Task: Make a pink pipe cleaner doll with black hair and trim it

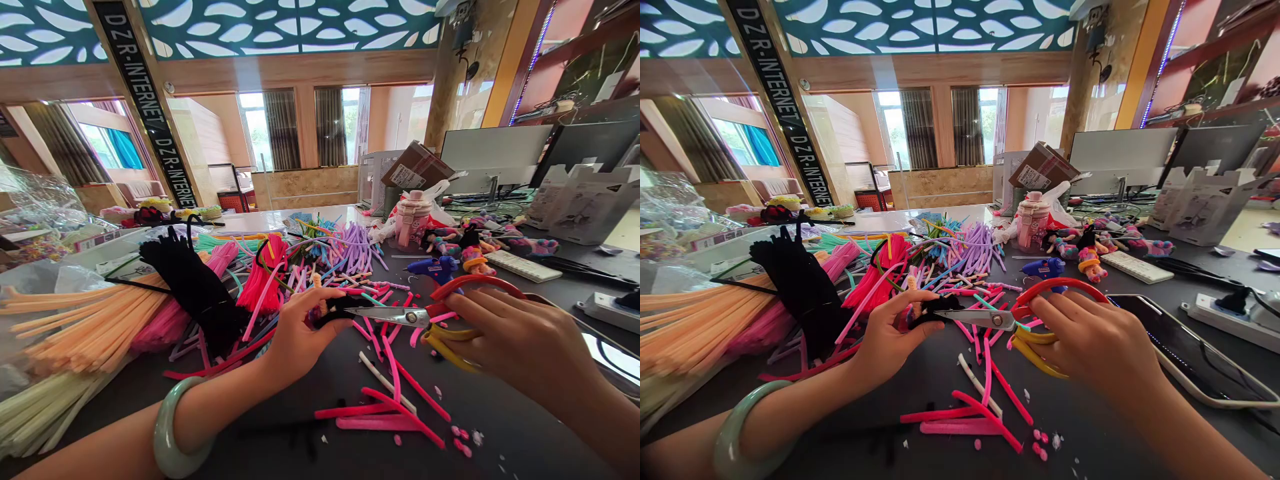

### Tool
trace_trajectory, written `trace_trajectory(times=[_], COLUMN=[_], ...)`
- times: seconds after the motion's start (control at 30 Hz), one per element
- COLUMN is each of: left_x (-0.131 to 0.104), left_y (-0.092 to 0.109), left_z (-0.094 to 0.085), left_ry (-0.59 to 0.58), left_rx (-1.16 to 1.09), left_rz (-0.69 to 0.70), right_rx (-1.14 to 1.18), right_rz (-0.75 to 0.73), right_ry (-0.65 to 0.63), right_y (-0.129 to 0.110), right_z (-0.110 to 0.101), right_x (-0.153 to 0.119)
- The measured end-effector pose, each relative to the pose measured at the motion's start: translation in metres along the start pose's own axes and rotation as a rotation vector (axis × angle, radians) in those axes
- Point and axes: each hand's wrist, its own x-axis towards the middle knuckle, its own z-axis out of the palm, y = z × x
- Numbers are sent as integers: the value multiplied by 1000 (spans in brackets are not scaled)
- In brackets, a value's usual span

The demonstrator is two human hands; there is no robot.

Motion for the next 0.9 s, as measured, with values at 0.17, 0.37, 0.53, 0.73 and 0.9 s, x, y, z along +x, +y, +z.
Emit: trace_trajectory(times=[0.17,0.37,0.53,0.73,0.9], left_x=[1,9,15,20,22], left_y=[0,-2,-6,2,3], left_z=[-1,-1,0,-2,0], left_ry=[7,101,176,267,257], left_rx=[-1,-133,-281,-539,-805], left_rz=[7,-128,-181,-243,-379], right_rx=[74,320,270,335,328], right_rz=[13,95,147,335,328], right_ry=[33,-156,-175,-130,-83], right_y=[1,-4,-7,-9,-11], right_z=[6,7,10,11,9], right_x=[0,0,-2,-1,2])
